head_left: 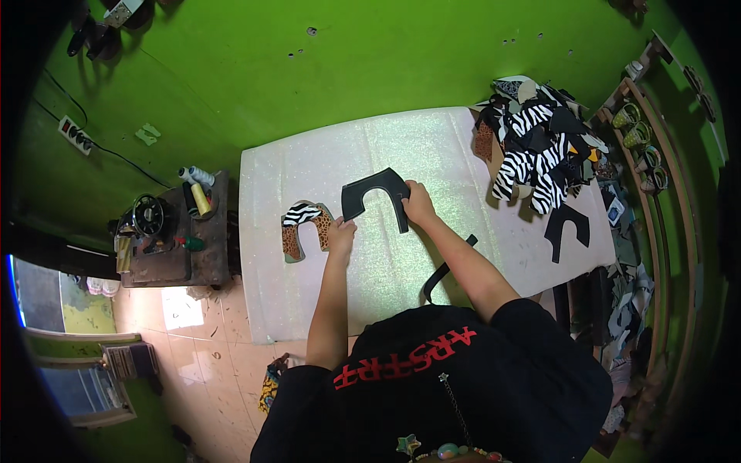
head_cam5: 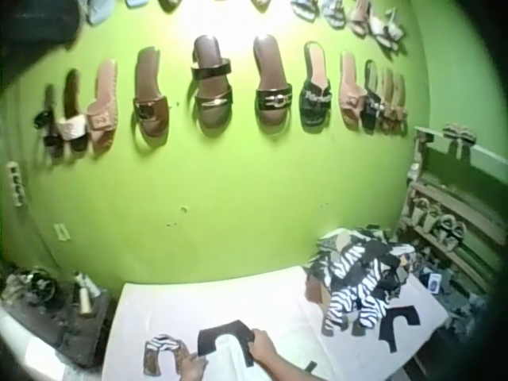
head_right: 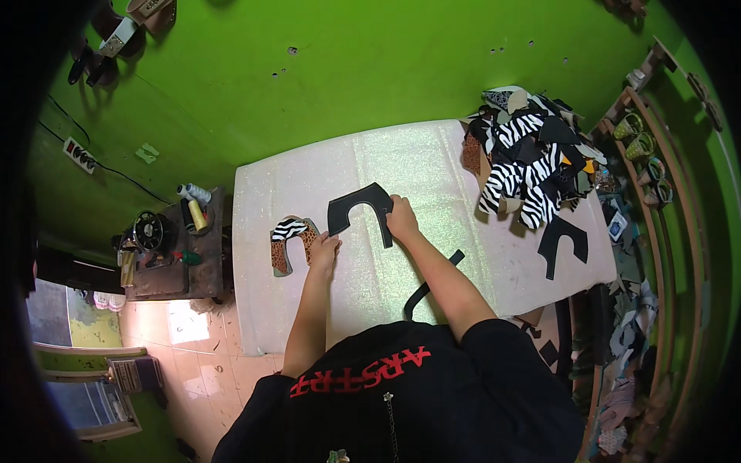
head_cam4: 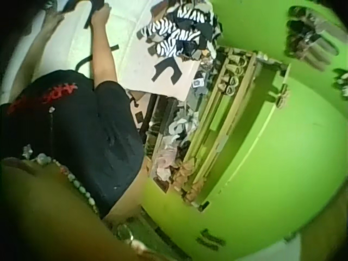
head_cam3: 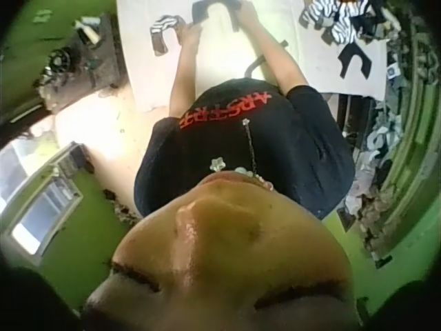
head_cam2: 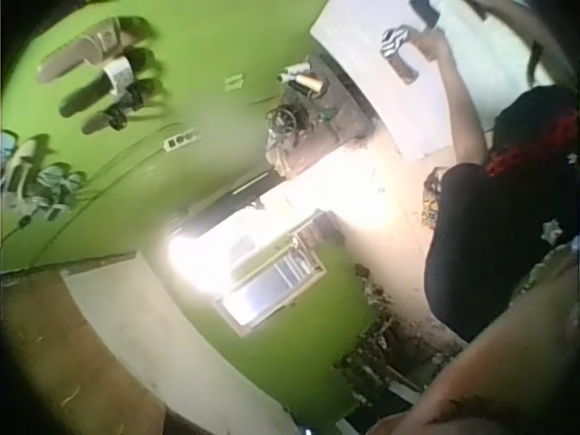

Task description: The person sorts various shoe upper components by picking them from a pile and laying them flat on a table one by one.

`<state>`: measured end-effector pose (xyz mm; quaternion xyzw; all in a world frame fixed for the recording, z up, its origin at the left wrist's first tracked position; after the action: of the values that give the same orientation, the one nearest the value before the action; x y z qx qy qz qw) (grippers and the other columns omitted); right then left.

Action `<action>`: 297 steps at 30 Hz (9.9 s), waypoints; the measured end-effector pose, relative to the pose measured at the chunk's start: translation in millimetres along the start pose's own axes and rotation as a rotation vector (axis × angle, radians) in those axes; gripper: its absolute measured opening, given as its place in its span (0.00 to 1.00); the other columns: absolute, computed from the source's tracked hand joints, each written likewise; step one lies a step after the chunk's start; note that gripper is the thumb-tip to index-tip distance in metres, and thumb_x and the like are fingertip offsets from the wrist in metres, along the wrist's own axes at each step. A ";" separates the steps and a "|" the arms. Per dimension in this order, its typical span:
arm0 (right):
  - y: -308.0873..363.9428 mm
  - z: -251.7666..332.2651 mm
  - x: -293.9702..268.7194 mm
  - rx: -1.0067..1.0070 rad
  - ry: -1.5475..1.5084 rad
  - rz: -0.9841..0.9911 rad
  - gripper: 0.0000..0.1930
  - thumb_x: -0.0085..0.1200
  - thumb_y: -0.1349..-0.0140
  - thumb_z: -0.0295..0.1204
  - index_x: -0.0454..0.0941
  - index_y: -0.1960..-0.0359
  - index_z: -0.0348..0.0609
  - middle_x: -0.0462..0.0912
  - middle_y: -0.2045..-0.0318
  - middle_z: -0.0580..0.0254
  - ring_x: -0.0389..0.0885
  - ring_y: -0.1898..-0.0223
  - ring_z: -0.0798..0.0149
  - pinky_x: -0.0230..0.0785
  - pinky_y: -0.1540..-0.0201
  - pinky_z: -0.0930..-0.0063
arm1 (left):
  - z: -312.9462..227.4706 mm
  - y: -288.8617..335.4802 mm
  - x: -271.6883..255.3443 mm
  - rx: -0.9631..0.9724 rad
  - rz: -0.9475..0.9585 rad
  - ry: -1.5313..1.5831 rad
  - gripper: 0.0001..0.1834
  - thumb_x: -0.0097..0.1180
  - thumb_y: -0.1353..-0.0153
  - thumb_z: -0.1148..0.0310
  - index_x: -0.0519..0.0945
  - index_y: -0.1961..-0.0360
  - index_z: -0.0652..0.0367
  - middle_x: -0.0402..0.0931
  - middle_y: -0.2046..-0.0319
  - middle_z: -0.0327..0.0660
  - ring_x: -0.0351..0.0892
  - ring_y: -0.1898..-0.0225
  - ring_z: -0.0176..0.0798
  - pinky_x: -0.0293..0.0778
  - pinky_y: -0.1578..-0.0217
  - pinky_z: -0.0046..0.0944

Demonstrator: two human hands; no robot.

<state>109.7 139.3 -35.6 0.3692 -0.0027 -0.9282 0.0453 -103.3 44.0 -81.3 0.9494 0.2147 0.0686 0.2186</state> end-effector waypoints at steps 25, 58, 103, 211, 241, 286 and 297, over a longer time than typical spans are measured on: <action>14.8 -16.5 -194.0 -0.410 -0.036 -0.641 0.17 0.53 0.53 0.23 0.72 0.58 0.43 0.69 0.60 0.51 0.66 0.55 0.48 0.60 0.50 0.59 | -63.6 78.3 127.3 -0.051 0.405 -0.382 0.21 0.51 0.38 0.56 0.70 0.49 0.58 0.74 0.60 0.39 0.76 0.64 0.34 0.71 0.64 0.34; -25.2 -127.7 -445.8 -0.218 -0.033 -0.705 0.11 0.65 0.55 0.37 0.80 0.71 0.49 0.81 0.73 0.69 0.74 0.61 0.62 0.59 0.54 0.63 | -154.9 111.9 439.1 0.633 0.465 -0.196 0.34 0.57 0.43 0.64 0.58 0.40 0.67 0.66 0.47 0.53 0.77 0.61 0.36 0.70 0.56 0.34; -70.1 19.8 31.9 -0.069 0.026 0.065 0.07 0.59 0.52 0.30 0.76 0.73 0.42 0.79 0.73 0.53 0.79 0.67 0.52 0.71 0.63 0.60 | -44.1 -41.6 10.9 0.401 -0.369 -0.611 0.10 0.60 0.49 0.71 0.78 0.67 0.65 0.79 0.78 0.46 0.80 0.75 0.44 0.73 0.70 0.39; 41.8 45.4 -187.1 -0.463 -0.539 -0.106 0.11 0.58 0.45 0.30 0.75 0.64 0.37 0.79 0.73 0.60 0.76 0.73 0.72 0.69 0.71 0.77 | -117.6 120.5 121.3 0.450 0.392 -0.024 0.14 0.61 0.45 0.69 0.76 0.59 0.64 0.79 0.66 0.38 0.78 0.65 0.29 0.74 0.62 0.31; 44.6 141.1 129.6 -0.109 -0.169 0.189 0.08 0.58 0.53 0.26 0.80 0.71 0.36 0.80 0.78 0.49 0.82 0.73 0.55 0.73 0.67 0.68 | -21.3 -27.5 -203.2 0.300 -0.147 -0.039 0.25 0.52 0.50 0.84 0.68 0.47 0.68 0.78 0.63 0.48 0.79 0.64 0.37 0.75 0.64 0.33; 84.2 138.8 122.8 -0.313 0.358 0.411 0.24 0.51 0.46 0.42 0.71 0.46 0.54 0.67 0.41 0.70 0.55 0.40 0.47 0.44 0.43 0.44 | -19.8 26.5 -136.3 0.417 -0.043 -1.126 0.33 0.50 0.41 0.65 0.56 0.35 0.58 0.43 0.32 0.46 0.43 0.32 0.51 0.46 0.38 0.62; 68.8 53.8 -10.9 -0.193 -0.115 -0.058 0.11 0.55 0.46 0.35 0.78 0.60 0.56 0.77 0.52 0.73 0.61 0.47 0.57 0.47 0.43 0.58 | -81.4 49.8 -43.0 0.427 -0.076 -1.049 0.25 0.52 0.43 0.62 0.70 0.44 0.57 0.48 0.33 0.49 0.43 0.32 0.55 0.42 0.39 0.67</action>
<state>86.3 70.2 13.7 0.3091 0.0946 -0.9448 0.0536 -141.4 16.1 12.2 0.8712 0.1206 -0.4649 0.1017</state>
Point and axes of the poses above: each hand's wrist, its own y-axis away from the middle knuckle, its own x-axis out of the palm, z = x × y, the point moved 4 cm from there along -y, towards the middle knuckle
